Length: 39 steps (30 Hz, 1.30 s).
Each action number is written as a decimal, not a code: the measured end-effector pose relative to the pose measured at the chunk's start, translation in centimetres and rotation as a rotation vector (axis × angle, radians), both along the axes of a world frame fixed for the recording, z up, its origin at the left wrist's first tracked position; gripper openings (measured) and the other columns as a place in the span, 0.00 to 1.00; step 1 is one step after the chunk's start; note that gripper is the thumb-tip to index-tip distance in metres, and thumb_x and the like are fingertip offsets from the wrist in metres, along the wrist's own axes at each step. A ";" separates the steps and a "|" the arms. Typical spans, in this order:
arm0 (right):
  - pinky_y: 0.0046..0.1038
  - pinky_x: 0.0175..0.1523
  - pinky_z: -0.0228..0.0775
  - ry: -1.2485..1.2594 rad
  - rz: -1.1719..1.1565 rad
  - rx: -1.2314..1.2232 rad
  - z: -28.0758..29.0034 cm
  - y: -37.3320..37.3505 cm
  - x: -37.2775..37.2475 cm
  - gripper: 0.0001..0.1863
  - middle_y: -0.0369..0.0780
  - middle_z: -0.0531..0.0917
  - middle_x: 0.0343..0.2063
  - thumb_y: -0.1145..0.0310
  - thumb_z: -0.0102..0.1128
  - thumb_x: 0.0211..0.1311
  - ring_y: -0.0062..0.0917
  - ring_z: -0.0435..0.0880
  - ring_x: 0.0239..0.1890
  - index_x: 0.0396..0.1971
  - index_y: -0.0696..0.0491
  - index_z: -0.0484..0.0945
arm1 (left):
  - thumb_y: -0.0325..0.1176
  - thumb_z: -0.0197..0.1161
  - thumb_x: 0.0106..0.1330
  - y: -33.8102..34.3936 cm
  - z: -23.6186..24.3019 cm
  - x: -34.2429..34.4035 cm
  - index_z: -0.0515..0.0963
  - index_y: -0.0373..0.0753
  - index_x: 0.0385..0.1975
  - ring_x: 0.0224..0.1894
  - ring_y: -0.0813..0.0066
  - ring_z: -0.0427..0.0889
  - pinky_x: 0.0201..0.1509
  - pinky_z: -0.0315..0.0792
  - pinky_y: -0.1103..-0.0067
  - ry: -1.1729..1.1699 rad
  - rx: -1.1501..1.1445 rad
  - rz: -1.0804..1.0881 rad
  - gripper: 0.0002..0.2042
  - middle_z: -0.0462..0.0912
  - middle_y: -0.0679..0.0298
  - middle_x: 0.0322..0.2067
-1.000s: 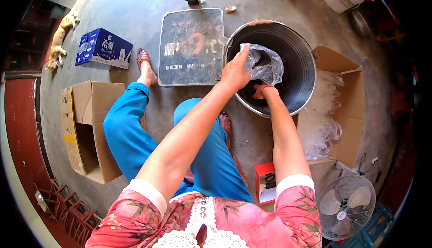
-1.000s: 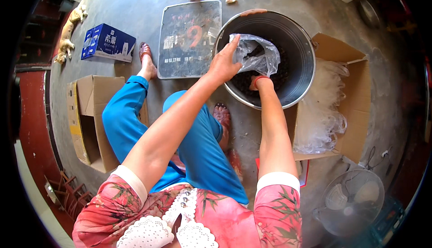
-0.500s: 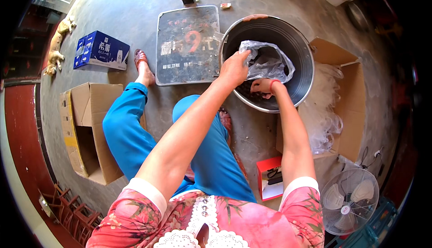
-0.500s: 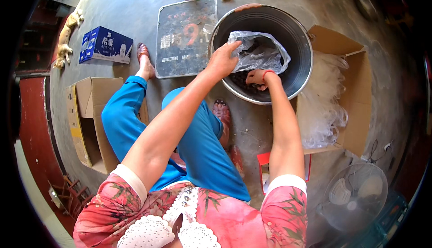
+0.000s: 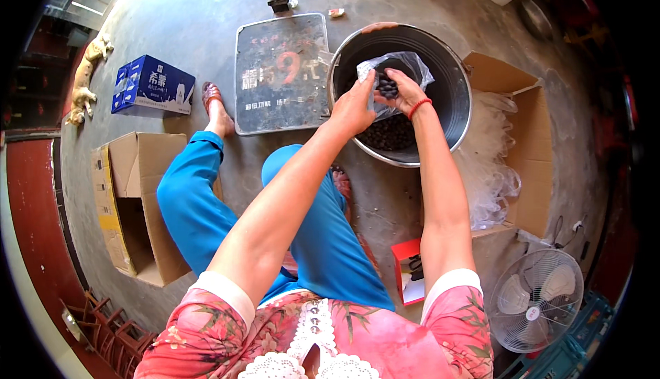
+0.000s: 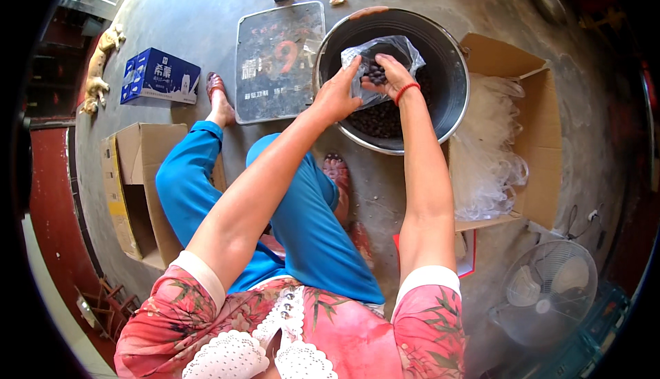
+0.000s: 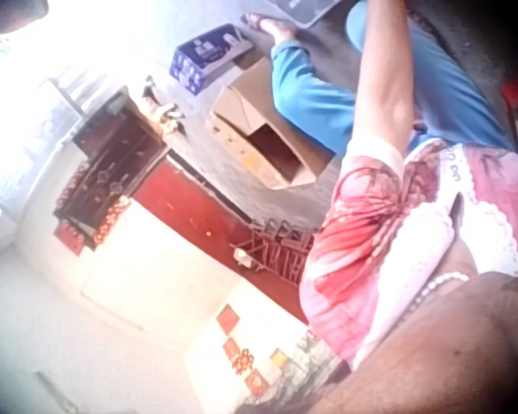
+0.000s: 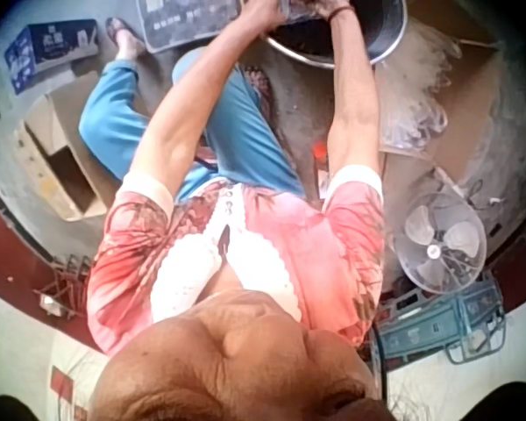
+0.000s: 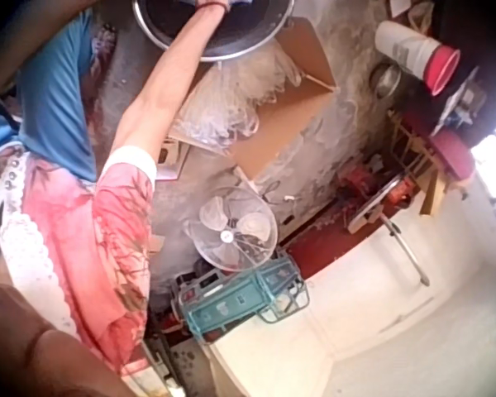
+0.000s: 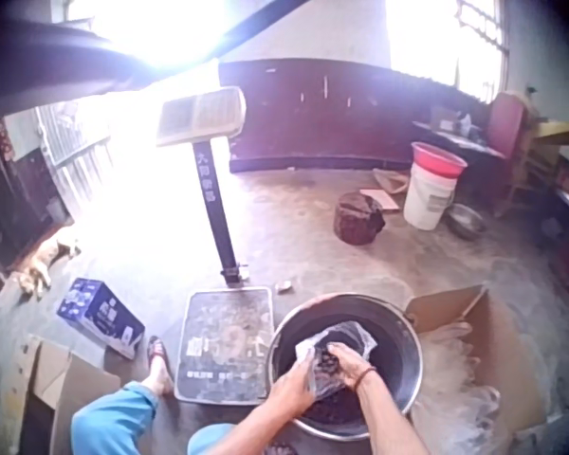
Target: The person scoops dark berries from a metal bucket into a plastic bag, weighs the bag on a digital scale, and ties the bag closed by hand.
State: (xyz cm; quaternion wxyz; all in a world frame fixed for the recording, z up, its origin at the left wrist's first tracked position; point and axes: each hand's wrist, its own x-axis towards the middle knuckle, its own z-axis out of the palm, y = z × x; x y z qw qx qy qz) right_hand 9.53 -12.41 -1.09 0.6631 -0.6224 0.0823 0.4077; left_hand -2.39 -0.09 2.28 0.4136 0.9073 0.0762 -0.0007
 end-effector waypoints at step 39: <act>0.18 0.16 0.57 0.066 0.981 -0.478 -2.7 -3.8 -2.8 0.09 0.31 0.69 0.18 0.62 0.51 0.53 0.15 0.66 0.16 0.33 0.48 0.72 | 0.22 0.50 0.48 0.0 0.0 0.3 0.57 0.44 0.56 0.47 0.50 0.69 0.49 0.65 0.66 0.006 0.030 0.119 0.30 0.64 0.48 0.49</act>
